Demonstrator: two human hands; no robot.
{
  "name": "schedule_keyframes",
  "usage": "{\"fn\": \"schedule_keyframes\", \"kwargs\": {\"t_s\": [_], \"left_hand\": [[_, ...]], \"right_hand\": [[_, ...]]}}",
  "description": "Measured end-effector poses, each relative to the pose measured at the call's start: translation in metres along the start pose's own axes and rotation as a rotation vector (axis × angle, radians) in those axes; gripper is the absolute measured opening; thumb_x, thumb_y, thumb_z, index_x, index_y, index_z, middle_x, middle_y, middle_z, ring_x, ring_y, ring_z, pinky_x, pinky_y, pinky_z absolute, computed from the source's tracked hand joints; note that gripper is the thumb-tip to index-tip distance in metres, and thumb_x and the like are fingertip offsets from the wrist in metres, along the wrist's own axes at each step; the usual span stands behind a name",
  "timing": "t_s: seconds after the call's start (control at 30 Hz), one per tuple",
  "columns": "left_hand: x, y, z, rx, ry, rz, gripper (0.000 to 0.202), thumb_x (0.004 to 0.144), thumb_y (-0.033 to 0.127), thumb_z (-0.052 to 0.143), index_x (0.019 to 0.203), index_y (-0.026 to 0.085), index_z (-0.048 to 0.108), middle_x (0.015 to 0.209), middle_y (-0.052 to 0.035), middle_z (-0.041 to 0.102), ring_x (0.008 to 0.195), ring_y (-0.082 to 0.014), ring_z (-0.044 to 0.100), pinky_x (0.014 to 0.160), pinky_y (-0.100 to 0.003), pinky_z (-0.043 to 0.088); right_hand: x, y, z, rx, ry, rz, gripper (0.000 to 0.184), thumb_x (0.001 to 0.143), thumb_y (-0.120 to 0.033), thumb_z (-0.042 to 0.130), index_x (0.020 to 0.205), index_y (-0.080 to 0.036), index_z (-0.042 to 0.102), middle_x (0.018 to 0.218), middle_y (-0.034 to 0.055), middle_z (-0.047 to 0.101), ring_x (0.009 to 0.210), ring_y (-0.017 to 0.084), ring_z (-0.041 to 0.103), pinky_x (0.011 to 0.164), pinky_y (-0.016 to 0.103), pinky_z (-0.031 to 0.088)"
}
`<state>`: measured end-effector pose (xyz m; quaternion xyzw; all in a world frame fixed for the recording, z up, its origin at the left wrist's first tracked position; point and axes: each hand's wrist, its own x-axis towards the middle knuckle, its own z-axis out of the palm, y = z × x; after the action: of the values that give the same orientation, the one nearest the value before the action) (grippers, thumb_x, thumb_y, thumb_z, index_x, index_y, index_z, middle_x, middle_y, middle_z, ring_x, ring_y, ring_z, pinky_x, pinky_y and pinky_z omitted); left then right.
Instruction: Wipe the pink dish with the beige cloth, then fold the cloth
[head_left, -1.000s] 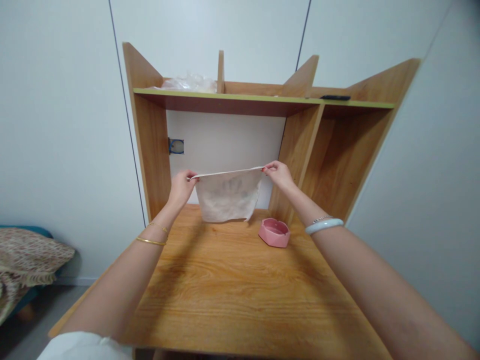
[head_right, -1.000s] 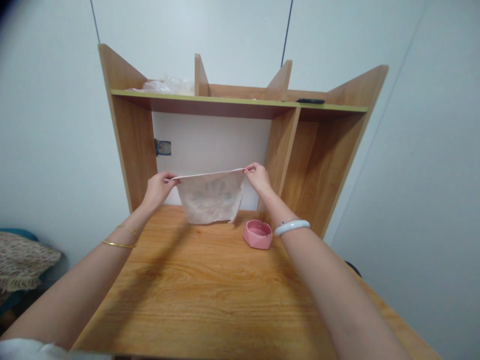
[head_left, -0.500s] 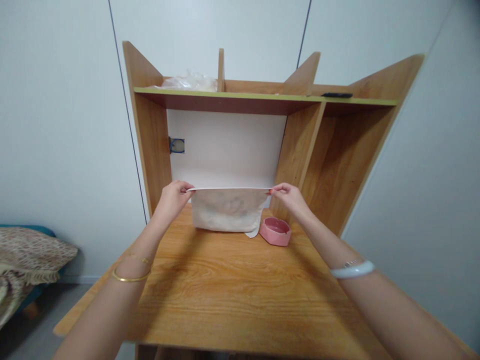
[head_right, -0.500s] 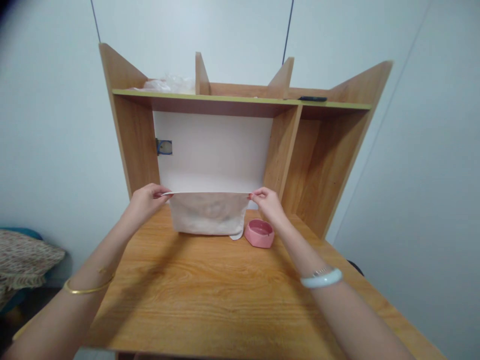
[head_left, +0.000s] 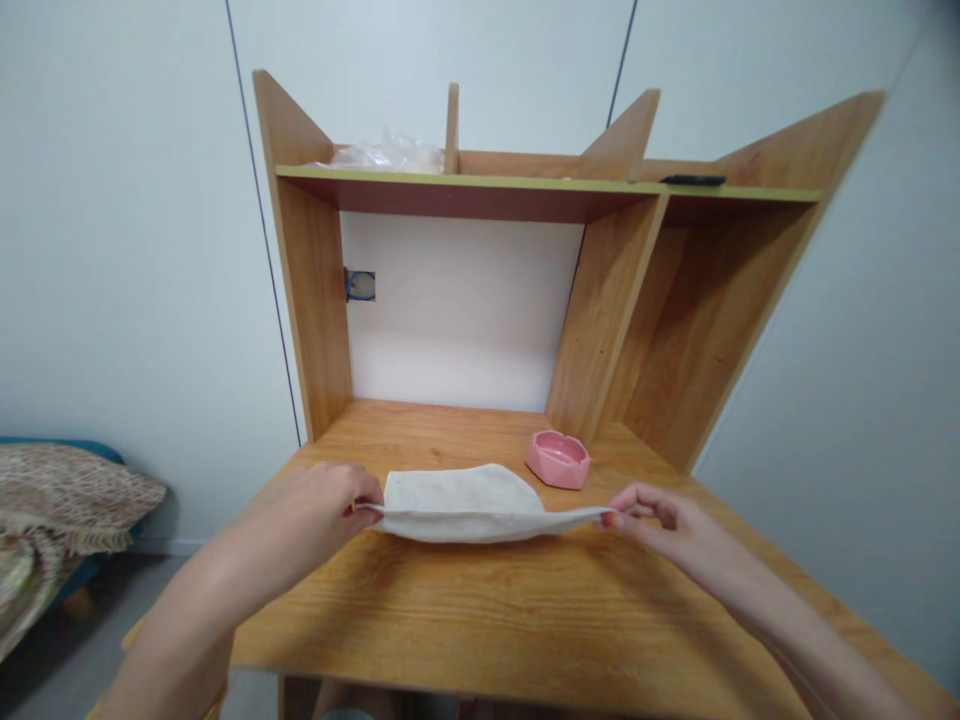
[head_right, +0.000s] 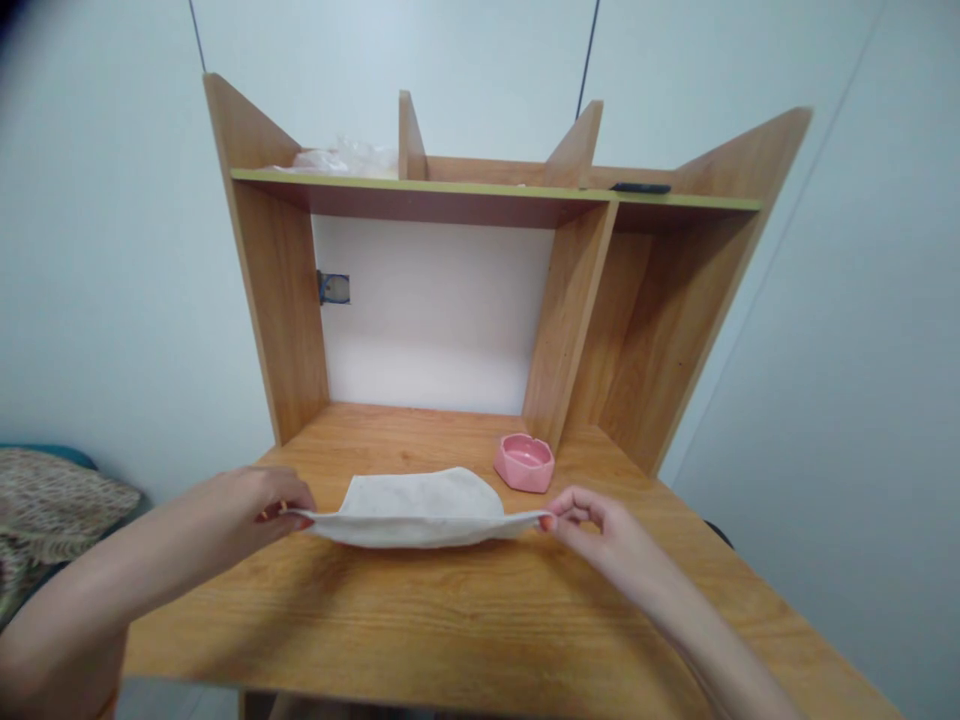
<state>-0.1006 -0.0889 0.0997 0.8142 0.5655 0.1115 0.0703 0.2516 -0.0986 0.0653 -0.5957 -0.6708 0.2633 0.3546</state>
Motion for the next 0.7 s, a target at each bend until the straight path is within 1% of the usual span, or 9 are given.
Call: {"fn": "schedule_keyframes", "kwargs": {"t_s": [0.1, 0.2, 0.27, 0.37, 0.47, 0.53, 0.57, 0.63, 0.7], "left_hand": [[-0.011, -0.004, 0.005, -0.003, -0.021, -0.013, 0.018, 0.068, 0.024, 0.049, 0.065, 0.025, 0.067, 0.072, -0.0029, 0.067, 0.065, -0.0169, 0.057, 0.058, -0.025, 0.031], [-0.014, -0.007, 0.009, -0.015, -0.054, -0.019, 0.015, 0.065, 0.025, 0.053, 0.067, 0.027, 0.068, 0.074, -0.0029, 0.068, 0.067, -0.018, 0.058, 0.059, -0.025, 0.032], [-0.012, -0.006, 0.01, -0.03, -0.104, -0.01, 0.015, 0.065, 0.026, 0.054, 0.068, 0.028, 0.069, 0.075, -0.0024, 0.069, 0.067, -0.0179, 0.058, 0.059, -0.025, 0.033], [-0.001, -0.006, 0.009, -0.072, -0.162, 0.015, 0.018, 0.065, 0.026, 0.052, 0.07, 0.028, 0.069, 0.075, -0.0004, 0.069, 0.066, -0.0164, 0.057, 0.058, -0.023, 0.033], [0.018, -0.01, 0.01, -0.073, -0.194, -0.018, 0.015, 0.062, 0.024, 0.053, 0.063, 0.023, 0.068, 0.066, 0.0, 0.067, 0.06, -0.0143, 0.054, 0.052, -0.022, 0.03], [0.033, -0.018, 0.013, -0.045, -0.209, -0.041, 0.011, 0.058, 0.023, 0.053, 0.055, 0.02, 0.063, 0.057, 0.0013, 0.063, 0.055, -0.0128, 0.05, 0.048, -0.021, 0.027], [0.042, -0.022, 0.016, -0.04, -0.23, -0.05, 0.01, 0.057, 0.024, 0.054, 0.052, 0.019, 0.061, 0.052, 0.0019, 0.06, 0.052, -0.0121, 0.049, 0.047, -0.021, 0.027], [0.059, -0.03, 0.024, -0.065, -0.268, -0.032, 0.009, 0.055, 0.024, 0.054, 0.049, 0.017, 0.058, 0.05, 0.0022, 0.058, 0.05, -0.0116, 0.048, 0.046, -0.02, 0.028], [0.076, -0.036, 0.031, -0.059, -0.315, -0.064, 0.009, 0.054, 0.022, 0.054, 0.046, 0.017, 0.055, 0.047, 0.0017, 0.056, 0.048, -0.0121, 0.049, 0.046, -0.02, 0.029]], "right_hand": [[-0.016, 0.008, 0.003, -0.058, -0.097, 0.03, 0.042, 0.062, -0.062, 0.054, 0.063, -0.02, 0.061, 0.062, 0.004, 0.062, 0.061, 0.016, 0.054, 0.06, 0.027, 0.041], [-0.021, 0.013, 0.007, -0.104, -0.149, 0.041, 0.041, 0.063, -0.06, 0.054, 0.061, -0.02, 0.061, 0.056, 0.0017, 0.056, 0.055, 0.013, 0.047, 0.054, 0.025, 0.036], [-0.017, 0.013, 0.009, -0.112, -0.19, 0.049, 0.039, 0.064, -0.058, 0.054, 0.061, -0.019, 0.06, 0.053, -0.0001, 0.051, 0.052, 0.011, 0.042, 0.051, 0.024, 0.033], [-0.002, 0.014, 0.013, -0.098, -0.221, 0.04, 0.036, 0.064, -0.053, 0.055, 0.062, -0.018, 0.06, 0.05, -0.0025, 0.046, 0.049, 0.01, 0.038, 0.048, 0.023, 0.029], [0.022, 0.02, 0.02, -0.092, -0.207, 0.018, 0.032, 0.065, -0.048, 0.055, 0.059, -0.016, 0.057, 0.047, -0.0042, 0.042, 0.047, 0.008, 0.034, 0.046, 0.022, 0.026], [0.039, 0.026, 0.026, -0.146, -0.18, 0.013, 0.027, 0.066, -0.042, 0.055, 0.056, -0.016, 0.054, 0.047, -0.0041, 0.043, 0.046, 0.008, 0.035, 0.046, 0.022, 0.025], [0.048, 0.029, 0.029, -0.205, -0.147, 0.015, 0.024, 0.067, -0.038, 0.055, 0.055, -0.016, 0.054, 0.048, -0.0035, 0.045, 0.047, 0.009, 0.038, 0.046, 0.021, 0.025], [0.064, 0.032, 0.035, -0.362, -0.052, 0.032, 0.019, 0.067, -0.031, 0.056, 0.055, -0.016, 0.054, 0.052, -0.0017, 0.05, 0.051, 0.01, 0.044, 0.048, 0.021, 0.027], [0.078, 0.033, 0.041, -0.491, 0.023, 0.054, 0.015, 0.068, -0.026, 0.056, 0.055, -0.017, 0.056, 0.056, -0.0002, 0.054, 0.055, 0.012, 0.049, 0.05, 0.021, 0.029]]}}
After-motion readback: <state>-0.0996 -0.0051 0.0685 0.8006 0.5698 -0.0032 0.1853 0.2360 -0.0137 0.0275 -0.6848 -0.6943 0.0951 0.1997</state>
